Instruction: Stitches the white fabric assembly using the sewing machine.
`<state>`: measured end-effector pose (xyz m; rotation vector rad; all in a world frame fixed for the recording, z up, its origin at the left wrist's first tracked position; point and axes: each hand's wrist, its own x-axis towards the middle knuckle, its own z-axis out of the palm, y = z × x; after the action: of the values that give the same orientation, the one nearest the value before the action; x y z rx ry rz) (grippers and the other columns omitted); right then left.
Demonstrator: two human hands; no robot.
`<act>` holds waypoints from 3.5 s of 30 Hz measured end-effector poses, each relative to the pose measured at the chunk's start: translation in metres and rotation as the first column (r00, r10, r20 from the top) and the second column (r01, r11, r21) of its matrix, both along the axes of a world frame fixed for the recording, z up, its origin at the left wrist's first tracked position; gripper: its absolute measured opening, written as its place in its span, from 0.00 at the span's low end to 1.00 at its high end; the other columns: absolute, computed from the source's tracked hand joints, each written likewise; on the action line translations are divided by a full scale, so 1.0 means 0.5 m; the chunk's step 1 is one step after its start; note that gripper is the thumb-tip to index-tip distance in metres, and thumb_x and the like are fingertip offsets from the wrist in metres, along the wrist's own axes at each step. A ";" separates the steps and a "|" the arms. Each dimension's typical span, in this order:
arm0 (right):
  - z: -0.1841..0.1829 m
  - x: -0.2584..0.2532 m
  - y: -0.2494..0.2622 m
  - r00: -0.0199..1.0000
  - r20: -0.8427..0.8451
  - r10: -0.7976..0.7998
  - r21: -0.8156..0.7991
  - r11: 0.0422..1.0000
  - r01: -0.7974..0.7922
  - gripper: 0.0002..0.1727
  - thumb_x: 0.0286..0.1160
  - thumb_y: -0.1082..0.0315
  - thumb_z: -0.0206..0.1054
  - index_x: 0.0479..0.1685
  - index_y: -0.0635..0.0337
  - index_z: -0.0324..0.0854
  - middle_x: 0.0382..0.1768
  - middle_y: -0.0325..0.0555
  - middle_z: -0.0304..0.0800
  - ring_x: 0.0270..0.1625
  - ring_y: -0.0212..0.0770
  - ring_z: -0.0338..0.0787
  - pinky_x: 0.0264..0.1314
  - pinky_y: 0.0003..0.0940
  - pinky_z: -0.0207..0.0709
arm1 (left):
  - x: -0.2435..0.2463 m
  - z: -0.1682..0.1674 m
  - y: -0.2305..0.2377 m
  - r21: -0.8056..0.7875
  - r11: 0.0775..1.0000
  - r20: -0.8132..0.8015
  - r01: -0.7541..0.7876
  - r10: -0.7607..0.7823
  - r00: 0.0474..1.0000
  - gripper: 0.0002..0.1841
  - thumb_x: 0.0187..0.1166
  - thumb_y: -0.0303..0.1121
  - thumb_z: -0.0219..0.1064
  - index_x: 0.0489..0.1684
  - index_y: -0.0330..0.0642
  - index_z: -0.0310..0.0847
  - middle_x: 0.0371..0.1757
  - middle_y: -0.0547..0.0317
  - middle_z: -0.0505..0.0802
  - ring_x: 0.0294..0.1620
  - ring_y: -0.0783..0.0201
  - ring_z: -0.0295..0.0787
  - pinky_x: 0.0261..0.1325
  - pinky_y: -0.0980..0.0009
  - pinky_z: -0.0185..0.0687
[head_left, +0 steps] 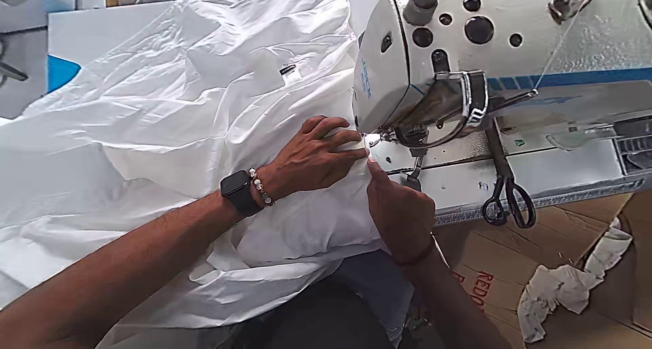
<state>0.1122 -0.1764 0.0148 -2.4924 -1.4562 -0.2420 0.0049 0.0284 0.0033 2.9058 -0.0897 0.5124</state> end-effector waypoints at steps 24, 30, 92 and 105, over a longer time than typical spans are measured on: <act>-0.007 0.000 0.074 0.967 -0.048 -0.249 0.033 0.967 0.251 0.14 0.91 0.58 0.54 0.56 0.55 0.82 0.21 0.45 0.85 0.17 0.48 0.86 0.17 0.44 0.73 | -0.212 0.021 0.098 0.061 0.992 -0.348 -0.113 0.127 0.929 0.48 0.79 0.77 0.38 0.95 0.56 0.56 0.96 0.66 0.58 0.98 0.55 0.45 0.96 0.45 0.38; -0.009 0.007 0.056 0.959 -0.207 -0.192 0.104 0.971 0.217 0.18 0.90 0.51 0.54 0.55 0.48 0.88 0.17 0.41 0.83 0.19 0.46 0.84 0.19 0.46 0.72 | -0.066 0.138 0.065 0.011 0.988 -0.384 -0.155 0.148 0.911 0.17 0.82 0.44 0.65 0.63 0.51 0.88 0.76 0.58 0.86 0.84 0.47 0.72 0.84 0.47 0.65; -0.042 -0.007 0.005 0.989 -0.091 -0.113 0.303 0.943 0.135 0.11 0.74 0.60 0.64 0.41 0.45 0.93 0.43 0.35 0.95 0.49 0.41 0.88 0.54 0.45 0.72 | -0.005 -0.007 -0.032 -0.104 0.991 -0.029 -0.087 0.084 0.996 0.24 0.84 0.55 0.56 0.74 0.65 0.85 0.76 0.57 0.84 0.81 0.51 0.71 0.85 0.49 0.59; 0.031 -0.149 -0.046 0.587 -0.806 -0.079 0.144 0.935 0.323 0.25 0.75 0.57 0.67 0.67 0.65 0.79 0.32 0.37 0.93 0.31 0.27 0.92 0.33 0.29 0.88 | -0.026 -0.008 -0.082 -0.073 0.974 -0.060 -0.213 0.208 0.976 0.22 0.89 0.45 0.52 0.75 0.55 0.84 0.84 0.56 0.79 0.89 0.49 0.65 0.92 0.46 0.53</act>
<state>0.0375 -0.1994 0.0303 -2.0601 -0.6873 0.5455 -0.0079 -0.0126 -0.0006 2.8636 0.2434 0.4606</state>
